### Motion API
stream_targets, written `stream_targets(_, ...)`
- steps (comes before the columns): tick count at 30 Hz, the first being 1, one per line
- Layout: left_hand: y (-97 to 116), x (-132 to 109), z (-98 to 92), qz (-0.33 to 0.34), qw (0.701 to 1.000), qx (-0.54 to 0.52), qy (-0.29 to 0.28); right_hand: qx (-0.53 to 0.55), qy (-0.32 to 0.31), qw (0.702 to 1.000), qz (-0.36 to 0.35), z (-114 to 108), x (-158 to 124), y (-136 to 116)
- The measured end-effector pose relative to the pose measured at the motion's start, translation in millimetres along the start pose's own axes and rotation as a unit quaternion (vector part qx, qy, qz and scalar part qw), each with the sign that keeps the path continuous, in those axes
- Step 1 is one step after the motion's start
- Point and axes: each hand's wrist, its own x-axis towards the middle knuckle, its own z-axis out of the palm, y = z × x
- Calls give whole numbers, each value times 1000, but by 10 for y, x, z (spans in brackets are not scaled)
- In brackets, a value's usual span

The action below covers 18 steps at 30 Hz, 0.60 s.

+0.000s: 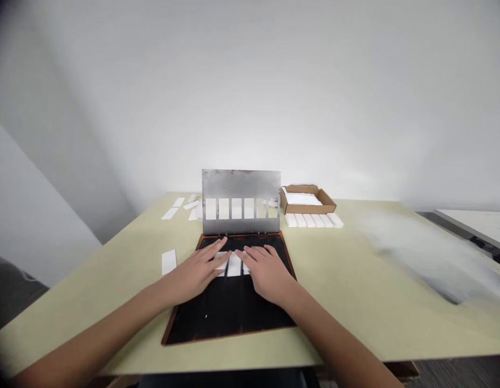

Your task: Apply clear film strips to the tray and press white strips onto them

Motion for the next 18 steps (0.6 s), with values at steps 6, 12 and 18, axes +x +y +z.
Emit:
stream_targets(6, 126, -177, 79, 27, 999, -1, -26, 33, -48, 998, -7, 83, -18, -28)
stream_targets(12, 726, -804, -29, 61, 995, 71, 35, 35, -32, 999, -20, 92, -772, -534)
stream_targets(18, 1029, -1063, 75, 103, 972, 177, 117, -65, 77, 995, -22, 344, -994, -692)
